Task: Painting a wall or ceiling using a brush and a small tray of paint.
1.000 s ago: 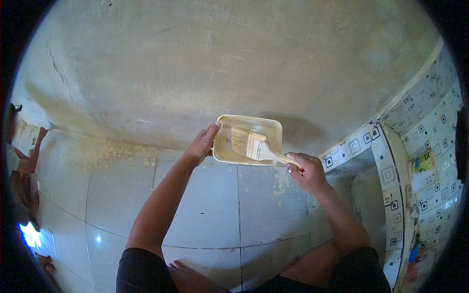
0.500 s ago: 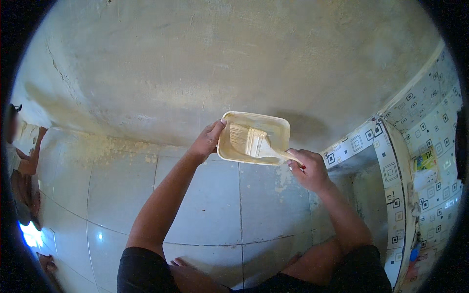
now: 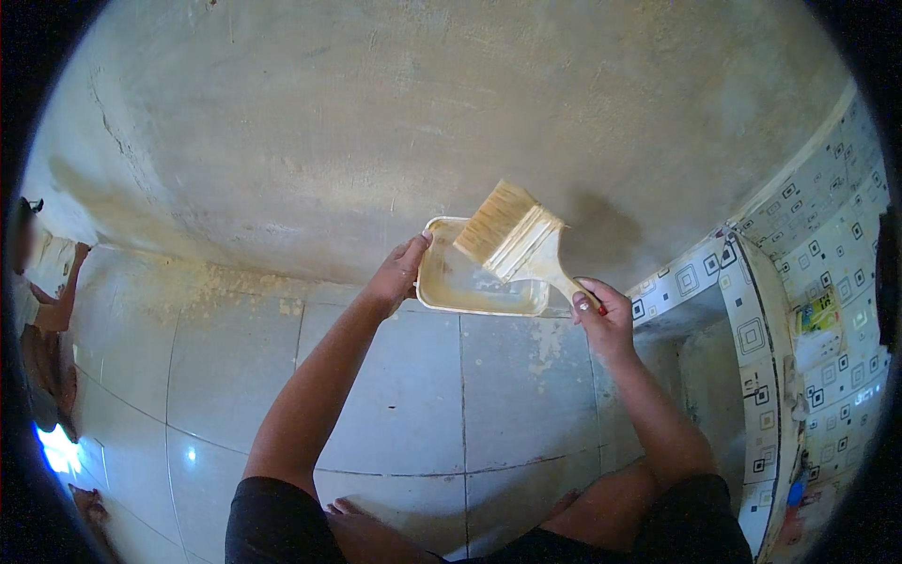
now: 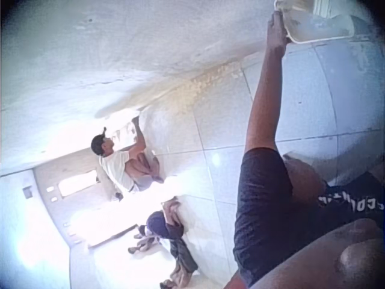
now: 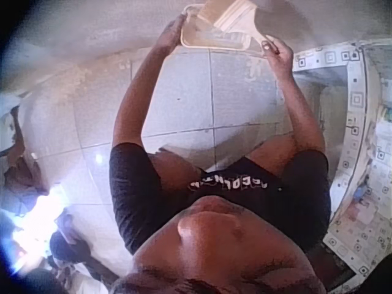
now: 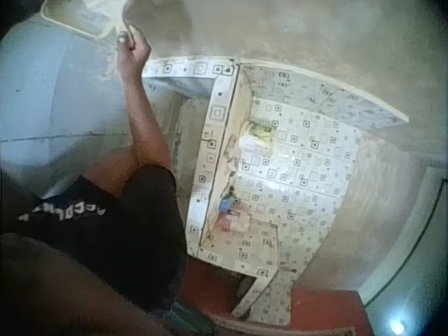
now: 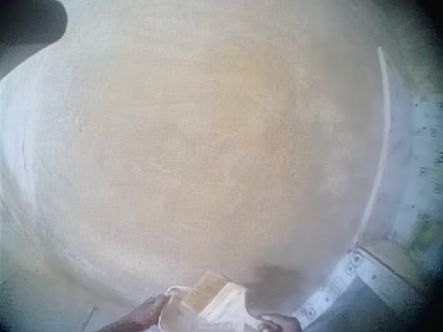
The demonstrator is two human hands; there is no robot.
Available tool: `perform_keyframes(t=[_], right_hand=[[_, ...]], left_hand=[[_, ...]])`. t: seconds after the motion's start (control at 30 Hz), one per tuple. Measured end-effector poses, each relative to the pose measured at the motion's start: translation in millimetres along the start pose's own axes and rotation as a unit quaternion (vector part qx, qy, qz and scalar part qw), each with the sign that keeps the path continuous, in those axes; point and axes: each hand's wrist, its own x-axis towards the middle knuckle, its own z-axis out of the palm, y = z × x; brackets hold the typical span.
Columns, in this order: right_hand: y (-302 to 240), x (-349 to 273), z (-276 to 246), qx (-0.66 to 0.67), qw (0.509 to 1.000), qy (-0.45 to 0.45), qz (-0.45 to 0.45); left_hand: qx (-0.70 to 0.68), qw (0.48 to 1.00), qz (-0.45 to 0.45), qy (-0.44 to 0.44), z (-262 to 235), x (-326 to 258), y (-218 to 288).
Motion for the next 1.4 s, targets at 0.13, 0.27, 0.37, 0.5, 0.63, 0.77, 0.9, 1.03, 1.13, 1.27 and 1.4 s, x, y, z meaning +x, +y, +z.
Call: perform_keyframes(t=[0.13,0.27,0.37,0.5,0.63,0.77,0.9,1.03,1.13,1.27,1.4], right_hand=[[-6.3,-1.5,0.8,0.086,0.996,0.016,0.027],[-6.6,-4.6,5.6,0.105,0.993,0.05,0.008],[-11.4,-5.6,11.7,0.096,0.992,0.084,-0.019],[-10.7,-4.1,13.2,-0.042,0.997,0.051,-0.041],[2.5,-3.0,11.8,-0.13,0.981,0.074,-0.126],[-3.3,-0.3,13.7,-0.197,0.973,0.019,-0.117],[2.3,1.2,15.5,-0.242,0.952,0.024,-0.187],[6.4,1.4,16.9,-0.198,0.971,0.028,-0.132],[-12.9,12.2,14.2,-0.197,0.978,-0.007,-0.066],[-0.3,12.7,13.9,-0.189,0.967,0.056,-0.163],[-36.3,24.4,-5.8,-0.139,0.986,-0.006,-0.09]], left_hand=[[-0.029,1.0,0.0,0.008,-1.1,0.4,-1.5],[-0.043,0.999,-0.007,0.015,-1.7,3.8,-3.8],[-0.074,0.997,-0.002,0.012,-2.6,4.5,-5.6],[-0.102,0.995,0.006,0.004,-3.4,3.7,-4.7],[-0.07,0.997,0.001,0.017,-4.8,3.6,-4.6],[-0.055,0.998,0.002,0.039,-10.9,5.2,-12.3],[-0.023,0.999,-0.023,0.041,-8.6,5.1,-10.2],[-0.04,0.998,-0.013,0.047,-5.6,7.5,-9.0],[-0.06,0.997,-0.009,0.048,-12.2,12.5,-12.1],[-0.033,0.998,-0.011,0.047,-16.2,12.7,-13.5],[-0.059,0.997,0.021,0.055,-13.4,-9.4,4.0]])
